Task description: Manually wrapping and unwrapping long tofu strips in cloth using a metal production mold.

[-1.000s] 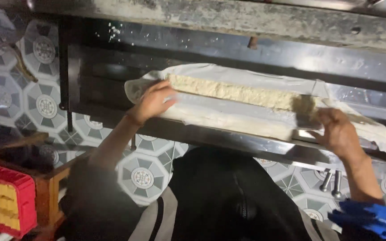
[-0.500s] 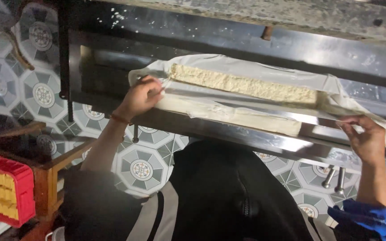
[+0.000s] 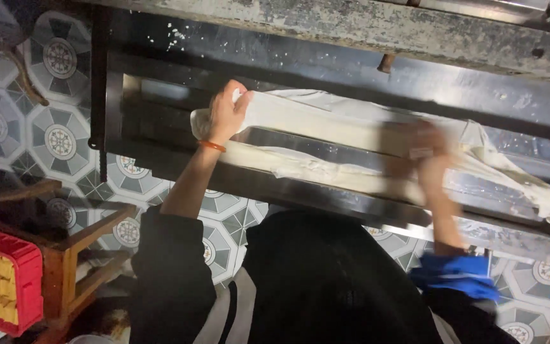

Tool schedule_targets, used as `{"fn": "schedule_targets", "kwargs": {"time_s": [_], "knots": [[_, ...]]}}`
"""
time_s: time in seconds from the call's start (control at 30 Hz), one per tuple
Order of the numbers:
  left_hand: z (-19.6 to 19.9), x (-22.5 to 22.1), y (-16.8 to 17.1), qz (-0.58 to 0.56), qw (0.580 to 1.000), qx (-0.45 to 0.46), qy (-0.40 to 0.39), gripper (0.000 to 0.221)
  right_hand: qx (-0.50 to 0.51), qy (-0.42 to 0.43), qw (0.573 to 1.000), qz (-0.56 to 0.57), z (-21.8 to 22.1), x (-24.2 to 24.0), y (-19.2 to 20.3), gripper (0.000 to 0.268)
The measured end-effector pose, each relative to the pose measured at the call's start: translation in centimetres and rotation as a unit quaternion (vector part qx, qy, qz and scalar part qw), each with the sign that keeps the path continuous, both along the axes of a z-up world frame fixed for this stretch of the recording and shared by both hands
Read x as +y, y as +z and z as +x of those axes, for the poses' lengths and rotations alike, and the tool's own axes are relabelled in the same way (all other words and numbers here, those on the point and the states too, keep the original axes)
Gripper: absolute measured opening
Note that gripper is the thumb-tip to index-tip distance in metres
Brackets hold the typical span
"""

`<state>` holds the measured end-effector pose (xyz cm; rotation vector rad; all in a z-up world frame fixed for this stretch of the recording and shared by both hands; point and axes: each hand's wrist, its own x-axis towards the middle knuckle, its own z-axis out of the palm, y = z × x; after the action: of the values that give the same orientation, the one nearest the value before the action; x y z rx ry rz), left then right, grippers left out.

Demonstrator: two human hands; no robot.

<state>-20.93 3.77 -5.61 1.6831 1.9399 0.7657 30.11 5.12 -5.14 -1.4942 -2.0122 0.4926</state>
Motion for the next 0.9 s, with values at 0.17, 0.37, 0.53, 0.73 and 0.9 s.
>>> {"fn": "schedule_targets", "kwargs": {"time_s": [0.17, 0.37, 0.53, 0.73, 0.9], "knots": [[1.4, 0.6, 1.4, 0.030, 0.998, -0.005, 0.062, 0.021, -0.137, 0.325, 0.934, -0.048, -19.7, -6.1, 1.2, 0.078], [0.4, 1.1, -0.7, 0.045, 0.993, 0.068, 0.084, 0.016, -0.102, 0.307, 0.946, 0.002, -9.1, -3.9, 3.1, 0.068], [0.5, 1.2, -0.2, 0.050, 0.993, 0.060, 0.090, 0.015, -0.129, 0.254, 0.958, 0.029, 4.1, -4.0, 4.1, 0.061], [-1.4, 1.0, -2.1, 0.064, 0.994, -0.047, 0.075, 0.013, -0.235, 0.042, 0.967, 0.093, 14.4, -4.3, -1.4, 0.032], [-1.6, 0.2, -0.8, 0.069, 0.993, -0.070, 0.063, 0.012, -0.275, 0.015, 0.960, 0.055, 17.7, -3.2, -4.0, 0.018]]}}
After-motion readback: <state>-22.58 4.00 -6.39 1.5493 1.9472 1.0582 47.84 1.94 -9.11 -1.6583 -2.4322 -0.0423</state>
